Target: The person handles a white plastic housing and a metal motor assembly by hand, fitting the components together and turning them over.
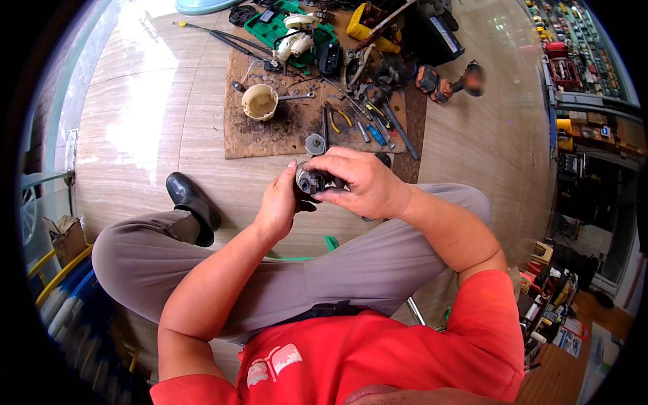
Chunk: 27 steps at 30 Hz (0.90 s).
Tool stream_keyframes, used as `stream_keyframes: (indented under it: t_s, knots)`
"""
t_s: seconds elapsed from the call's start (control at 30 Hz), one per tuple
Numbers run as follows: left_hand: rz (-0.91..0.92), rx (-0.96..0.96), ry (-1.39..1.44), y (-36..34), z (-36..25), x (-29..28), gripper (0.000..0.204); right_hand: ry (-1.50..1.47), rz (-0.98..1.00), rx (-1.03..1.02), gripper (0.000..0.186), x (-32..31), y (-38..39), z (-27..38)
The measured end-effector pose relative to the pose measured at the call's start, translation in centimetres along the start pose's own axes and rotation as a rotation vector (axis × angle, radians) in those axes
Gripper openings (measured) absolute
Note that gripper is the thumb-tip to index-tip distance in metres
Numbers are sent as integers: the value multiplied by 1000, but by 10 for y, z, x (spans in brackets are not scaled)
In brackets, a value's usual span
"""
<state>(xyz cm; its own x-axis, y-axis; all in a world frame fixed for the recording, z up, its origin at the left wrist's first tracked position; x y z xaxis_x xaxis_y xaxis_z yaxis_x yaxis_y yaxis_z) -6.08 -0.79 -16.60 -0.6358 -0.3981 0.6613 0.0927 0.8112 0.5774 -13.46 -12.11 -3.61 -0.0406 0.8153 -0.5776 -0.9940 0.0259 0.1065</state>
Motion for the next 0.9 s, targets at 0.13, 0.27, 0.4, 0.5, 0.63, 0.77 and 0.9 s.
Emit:
stream_keyframes:
  t_s: [0.13, 0.27, 0.4, 0.5, 0.63, 0.77, 0.9]
  knots:
    - [-7, 3, 27, 0, 0, 0, 42, 8, 0, -21, 48, 1, 0, 2]
    - [-16, 6, 31, -2, 2, -2, 40, 9, 9, -14, 48, 2, 1, 0]
    - [-4, 32, 34, -3, 1, -4, 39, 9, 2, -31, 49, 2, 0, 1]
    - [-5, 44, 39, -4, 2, -5, 39, 11, 12, -24, 48, 3, 0, 0]
    - [-7, 45, 36, -2, -1, -2, 39, 19, 10, -28, 48, 3, 0, 1]
    - [2, 48, 41, -1, -1, -2, 40, 23, 3, -43, 48, 2, 0, 2]
    - [2, 29, 35, 1, -2, 1, 41, 20, 11, -30, 47, 3, 0, 2]
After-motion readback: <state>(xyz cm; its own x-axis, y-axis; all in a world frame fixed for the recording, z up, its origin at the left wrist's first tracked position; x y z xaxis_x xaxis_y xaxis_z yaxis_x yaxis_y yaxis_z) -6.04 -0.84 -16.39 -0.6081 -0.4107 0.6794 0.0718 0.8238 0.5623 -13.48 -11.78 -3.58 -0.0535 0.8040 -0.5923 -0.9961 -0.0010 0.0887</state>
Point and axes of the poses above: each hand's wrist, its own y-axis away from the middle knuckle, its own x-axis out of the palm, z = x × y, the point moved 5 cm from there along -y, towards the middle knuckle, and after that the axes turned 13 degrees about z, right-handed, at the moved point
